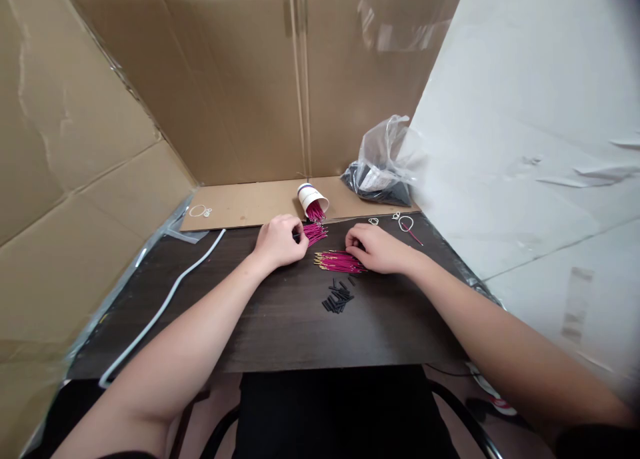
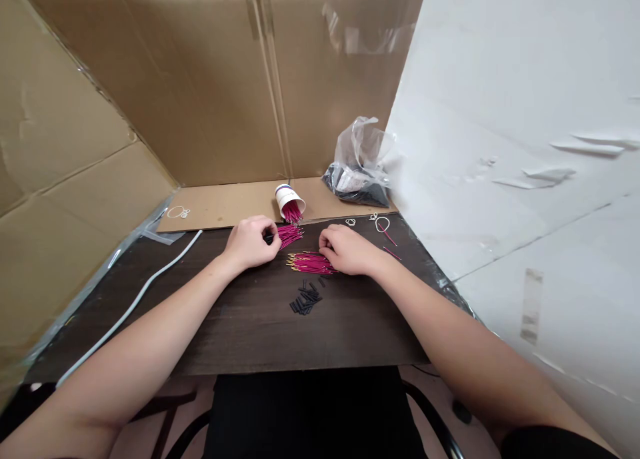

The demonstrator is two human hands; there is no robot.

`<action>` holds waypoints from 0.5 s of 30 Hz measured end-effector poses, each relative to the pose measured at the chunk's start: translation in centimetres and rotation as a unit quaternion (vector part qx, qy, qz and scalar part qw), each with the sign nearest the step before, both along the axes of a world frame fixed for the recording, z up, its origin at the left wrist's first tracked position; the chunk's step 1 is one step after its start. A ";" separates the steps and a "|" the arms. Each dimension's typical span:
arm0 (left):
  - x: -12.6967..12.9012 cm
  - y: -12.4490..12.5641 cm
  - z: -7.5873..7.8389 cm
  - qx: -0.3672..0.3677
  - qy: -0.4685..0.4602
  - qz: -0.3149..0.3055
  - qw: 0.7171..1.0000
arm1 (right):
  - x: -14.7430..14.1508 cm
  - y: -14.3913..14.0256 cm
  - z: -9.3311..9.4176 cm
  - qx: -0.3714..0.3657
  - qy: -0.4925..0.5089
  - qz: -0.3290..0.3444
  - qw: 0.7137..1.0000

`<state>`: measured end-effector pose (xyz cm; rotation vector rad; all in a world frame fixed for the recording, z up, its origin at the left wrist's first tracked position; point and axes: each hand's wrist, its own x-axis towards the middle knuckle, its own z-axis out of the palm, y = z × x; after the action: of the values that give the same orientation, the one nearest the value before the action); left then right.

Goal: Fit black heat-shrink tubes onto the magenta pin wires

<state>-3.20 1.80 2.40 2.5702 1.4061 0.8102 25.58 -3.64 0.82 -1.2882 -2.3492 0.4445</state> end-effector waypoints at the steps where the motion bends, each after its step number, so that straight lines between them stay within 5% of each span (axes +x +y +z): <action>1: 0.0 0.0 0.1 0.000 0.009 -0.007 1.000 | 0.0 0.0 0.0 -0.003 -0.006 0.000 1.000; 11: 0.3 -0.4 0.0 0.029 -0.018 -0.048 0.998 | 0.2 -0.4 -0.2 0.020 -0.071 0.009 0.997; 15: 1.2 -2.5 0.8 -0.029 -0.099 -0.215 0.971 | 0.1 -0.1 -0.4 0.040 -0.023 -0.024 0.999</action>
<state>-2.03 -0.68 3.16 2.5237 0.7644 0.8988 25.63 -3.75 0.45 -1.3268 -2.3438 0.3054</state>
